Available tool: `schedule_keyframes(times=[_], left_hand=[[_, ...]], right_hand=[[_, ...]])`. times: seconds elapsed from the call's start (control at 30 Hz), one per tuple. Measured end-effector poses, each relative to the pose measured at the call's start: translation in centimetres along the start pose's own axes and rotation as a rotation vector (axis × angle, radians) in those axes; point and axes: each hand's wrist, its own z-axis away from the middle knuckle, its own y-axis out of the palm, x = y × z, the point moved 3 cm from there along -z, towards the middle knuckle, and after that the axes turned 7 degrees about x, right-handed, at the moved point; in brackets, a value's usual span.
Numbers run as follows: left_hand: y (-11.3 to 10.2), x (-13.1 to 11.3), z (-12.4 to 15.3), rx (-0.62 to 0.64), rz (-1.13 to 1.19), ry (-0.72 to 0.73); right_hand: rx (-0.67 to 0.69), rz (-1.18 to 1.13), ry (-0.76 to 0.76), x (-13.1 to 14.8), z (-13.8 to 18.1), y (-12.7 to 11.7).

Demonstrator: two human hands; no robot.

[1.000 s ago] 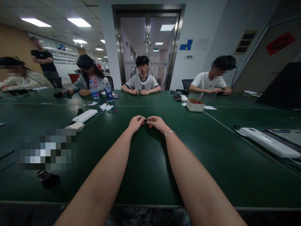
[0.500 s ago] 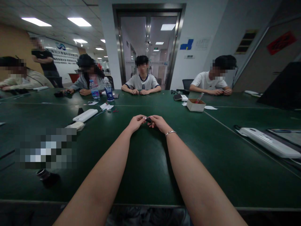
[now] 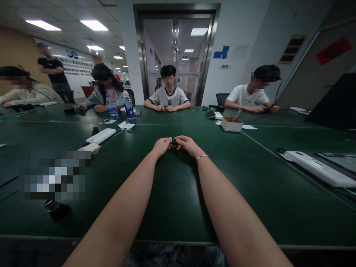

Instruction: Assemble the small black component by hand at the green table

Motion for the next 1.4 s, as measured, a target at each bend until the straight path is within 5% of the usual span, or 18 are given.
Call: schedule_keyframes(times=[0.47, 0.77, 0.9, 1.07, 1.4], left_hand=[[-0.9, -1.1, 1.1, -0.121, -0.174, -0.087], [-1.6, -1.8, 2.0, -0.206, -0.381, -0.154], [-1.6, -2.1, 2.0, -0.244, -0.473, -0.146], [-0.9, -2.7, 2.1, -0.209, -0.502, -0.096], [-0.1, -5.6, 3.4, 0.036, -0.824, -0.123]], right_hand=[[0.066, 0.039, -0.031, -0.2, -0.1, 0.2], [-0.063, 0.625, -0.143, 0.5, -0.6, 2.5], [-0.084, 0.699, -0.222, 0.5, -0.5, 4.1], [-0.112, 0.674, -0.28, 0.4, -0.3, 4.5], [-0.15, 0.478, -0.11, 0.1, 0.6, 4.0]])
